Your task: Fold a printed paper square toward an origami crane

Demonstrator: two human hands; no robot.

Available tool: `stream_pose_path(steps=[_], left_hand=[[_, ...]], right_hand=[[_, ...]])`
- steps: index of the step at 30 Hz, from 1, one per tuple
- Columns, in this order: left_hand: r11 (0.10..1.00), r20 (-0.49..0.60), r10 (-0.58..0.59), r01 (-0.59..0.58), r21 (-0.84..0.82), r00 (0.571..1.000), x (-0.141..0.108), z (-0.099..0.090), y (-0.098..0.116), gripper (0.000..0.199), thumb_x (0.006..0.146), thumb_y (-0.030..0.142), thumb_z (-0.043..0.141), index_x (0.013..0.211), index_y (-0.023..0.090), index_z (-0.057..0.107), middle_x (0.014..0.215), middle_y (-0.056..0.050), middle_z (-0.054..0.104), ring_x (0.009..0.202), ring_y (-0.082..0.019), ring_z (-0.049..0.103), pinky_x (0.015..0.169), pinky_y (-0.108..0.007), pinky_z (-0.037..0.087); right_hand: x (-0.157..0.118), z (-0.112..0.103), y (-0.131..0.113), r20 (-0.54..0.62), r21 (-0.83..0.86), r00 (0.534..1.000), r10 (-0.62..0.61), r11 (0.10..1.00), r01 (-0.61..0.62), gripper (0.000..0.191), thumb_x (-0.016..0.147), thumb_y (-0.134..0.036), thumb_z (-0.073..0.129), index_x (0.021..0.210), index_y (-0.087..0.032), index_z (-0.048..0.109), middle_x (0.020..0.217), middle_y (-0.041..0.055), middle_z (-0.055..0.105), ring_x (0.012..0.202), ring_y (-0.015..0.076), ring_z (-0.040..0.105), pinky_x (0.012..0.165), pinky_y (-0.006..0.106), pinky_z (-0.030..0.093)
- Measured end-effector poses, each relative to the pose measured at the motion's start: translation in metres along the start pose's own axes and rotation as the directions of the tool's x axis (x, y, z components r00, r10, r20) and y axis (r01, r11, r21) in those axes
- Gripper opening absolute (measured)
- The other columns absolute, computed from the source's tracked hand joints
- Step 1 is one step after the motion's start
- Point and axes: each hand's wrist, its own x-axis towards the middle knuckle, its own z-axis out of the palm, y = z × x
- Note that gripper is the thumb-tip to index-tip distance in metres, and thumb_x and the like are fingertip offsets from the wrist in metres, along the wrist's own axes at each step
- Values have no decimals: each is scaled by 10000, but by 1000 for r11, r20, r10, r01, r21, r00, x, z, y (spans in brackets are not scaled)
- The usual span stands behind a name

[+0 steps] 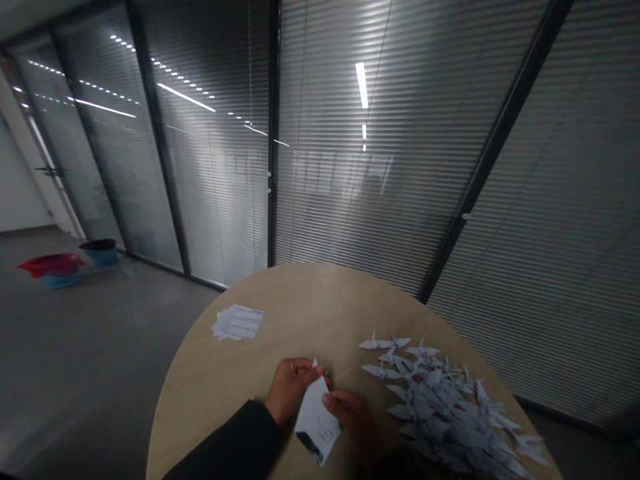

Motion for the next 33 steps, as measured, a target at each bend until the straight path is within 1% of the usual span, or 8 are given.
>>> stream_pose_path(steps=[3,10,13,16,20,23,27,33], left_hand=[[1000,-27,-6,6,-5,1000,-1,0,4,488,427,536,841,538,92,671,501,-72,663,412,-131,547,437,-233,377],[994,15,31,-29,-110,999,0,0,0,471,458,517,845,577,94,674,512,-71,669,465,-162,603,488,-253,443],[992,16,27,-25,-123,1000,-1,0,2,475,428,510,858,566,97,666,505,-67,665,451,-158,599,486,-256,449],[993,-7,9,-10,-122,1000,-3,1,9,479,391,497,871,563,101,662,498,-64,661,455,-177,613,500,-277,469],[990,-42,26,-32,-140,999,-5,2,16,464,406,483,871,573,102,667,507,-68,667,468,-192,629,508,-290,485],[989,-53,37,-44,-140,998,-4,2,16,470,400,492,870,558,100,663,500,-71,665,464,-201,633,486,-287,477],[989,-63,47,-56,-140,997,-4,2,15,461,410,483,871,568,105,660,519,-72,677,482,-205,647,494,-285,486],[965,-131,41,-73,-253,991,-2,1,14,426,435,425,884,606,106,659,539,-64,692,501,-194,656,521,-285,514]], right_hand=[[1,0,2,-2,-6,1000,-8,1000,8,546,722,-669,422,570,-174,593,521,13,557,515,133,467,486,241,326],[-3,-3,0,-7,-25,998,-59,998,59,495,776,-603,424,623,-176,621,565,7,592,541,133,499,514,236,334],[-2,-2,1,5,-15,998,-56,998,56,514,770,-628,409,622,-178,610,560,7,578,547,138,495,505,236,328],[0,-2,2,7,-4,999,-39,999,39,539,748,-657,394,608,-180,602,559,13,578,554,147,496,503,240,337],[-2,-4,-2,24,-5,998,-56,998,56,516,748,-643,398,569,-190,568,551,6,572,558,142,497,532,242,354],[-6,-5,-8,8,-11,997,-71,997,71,486,760,-615,400,564,-197,552,553,0,560,555,139,489,530,245,336],[-8,-4,-10,-18,-9,997,-69,998,69,452,788,-564,392,621,-194,591,609,13,607,586,149,519,554,248,352],[-6,-4,-7,-7,7,999,-33,999,33,464,753,-601,393,628,-197,584,621,18,614,626,164,550,591,252,380]])
